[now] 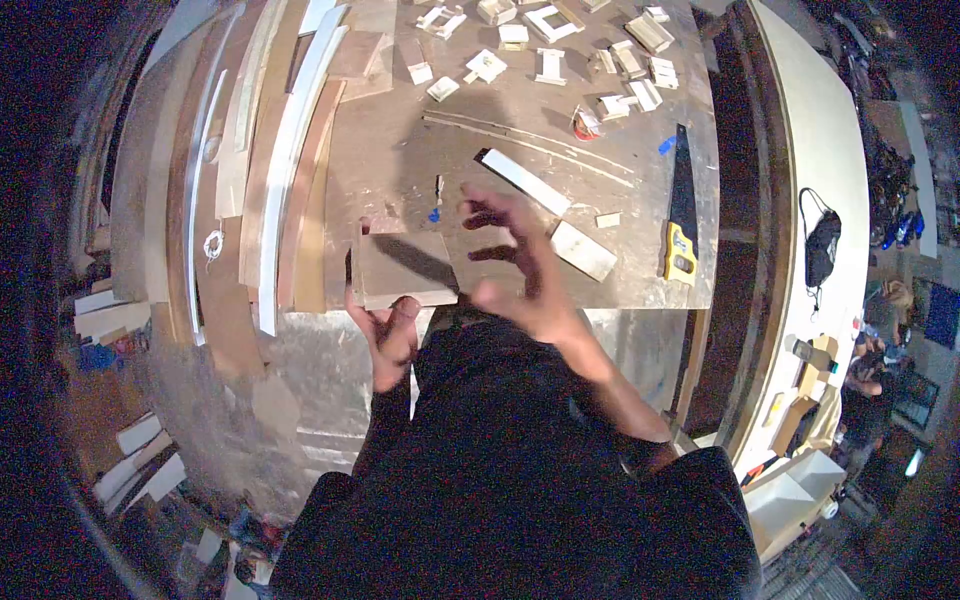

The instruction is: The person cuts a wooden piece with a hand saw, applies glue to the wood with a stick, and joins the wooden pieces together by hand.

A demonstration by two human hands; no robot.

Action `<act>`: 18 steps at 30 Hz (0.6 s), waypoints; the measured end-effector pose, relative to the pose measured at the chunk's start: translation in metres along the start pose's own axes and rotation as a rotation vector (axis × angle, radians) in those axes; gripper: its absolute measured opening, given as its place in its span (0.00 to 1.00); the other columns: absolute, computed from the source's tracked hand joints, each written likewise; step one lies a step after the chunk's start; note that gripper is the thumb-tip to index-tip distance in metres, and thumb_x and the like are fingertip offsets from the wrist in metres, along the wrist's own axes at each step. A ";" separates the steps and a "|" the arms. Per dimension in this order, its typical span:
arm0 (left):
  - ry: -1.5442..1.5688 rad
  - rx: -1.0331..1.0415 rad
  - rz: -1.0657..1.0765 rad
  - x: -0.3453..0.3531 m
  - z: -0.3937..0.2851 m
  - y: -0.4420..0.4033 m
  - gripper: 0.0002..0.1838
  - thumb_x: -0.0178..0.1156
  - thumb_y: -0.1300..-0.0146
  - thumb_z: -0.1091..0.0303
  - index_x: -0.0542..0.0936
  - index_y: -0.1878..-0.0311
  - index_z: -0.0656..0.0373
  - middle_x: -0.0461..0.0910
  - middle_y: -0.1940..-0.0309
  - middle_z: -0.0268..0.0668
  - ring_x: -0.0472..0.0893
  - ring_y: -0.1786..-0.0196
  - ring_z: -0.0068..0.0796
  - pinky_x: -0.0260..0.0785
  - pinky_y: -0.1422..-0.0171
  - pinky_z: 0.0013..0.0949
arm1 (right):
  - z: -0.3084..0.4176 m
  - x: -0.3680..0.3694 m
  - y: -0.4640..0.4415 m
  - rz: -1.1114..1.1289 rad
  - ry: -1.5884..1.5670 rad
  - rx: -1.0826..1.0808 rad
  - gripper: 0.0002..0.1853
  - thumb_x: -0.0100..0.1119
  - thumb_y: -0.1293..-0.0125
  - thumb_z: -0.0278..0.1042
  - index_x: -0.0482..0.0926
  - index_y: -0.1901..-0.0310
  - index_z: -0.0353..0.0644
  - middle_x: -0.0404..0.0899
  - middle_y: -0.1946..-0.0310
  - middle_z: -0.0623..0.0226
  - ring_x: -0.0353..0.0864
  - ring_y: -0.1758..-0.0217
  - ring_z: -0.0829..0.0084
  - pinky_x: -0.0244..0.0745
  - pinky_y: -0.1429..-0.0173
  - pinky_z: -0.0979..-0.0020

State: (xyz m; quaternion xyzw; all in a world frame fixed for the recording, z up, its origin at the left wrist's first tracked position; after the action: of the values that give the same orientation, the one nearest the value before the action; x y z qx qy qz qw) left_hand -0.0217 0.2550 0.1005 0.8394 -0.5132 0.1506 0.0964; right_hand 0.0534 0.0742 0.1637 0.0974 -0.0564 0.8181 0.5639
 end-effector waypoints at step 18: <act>0.143 -0.083 -0.212 0.020 0.005 0.030 0.44 0.69 0.43 0.77 0.58 0.25 0.56 0.71 0.36 0.39 0.74 0.41 0.33 0.69 0.34 0.39 | 0.165 0.047 0.060 0.551 -0.856 -0.722 0.49 0.58 0.34 0.71 0.72 0.39 0.19 0.85 0.65 0.40 0.90 0.71 0.56 0.86 0.71 0.61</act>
State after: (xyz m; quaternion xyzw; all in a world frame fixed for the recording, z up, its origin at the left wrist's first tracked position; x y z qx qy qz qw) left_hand -0.0393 0.2236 0.1033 0.8714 -0.4194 0.1775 0.1827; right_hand -0.0027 0.0626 0.3357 0.2018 -0.5734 0.7513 0.2570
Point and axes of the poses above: each hand's wrist, its own y-axis away from the middle knuckle, its own x-axis out of the palm, z = x × y, the point moved 2 cm from there along -y, towards the middle knuckle
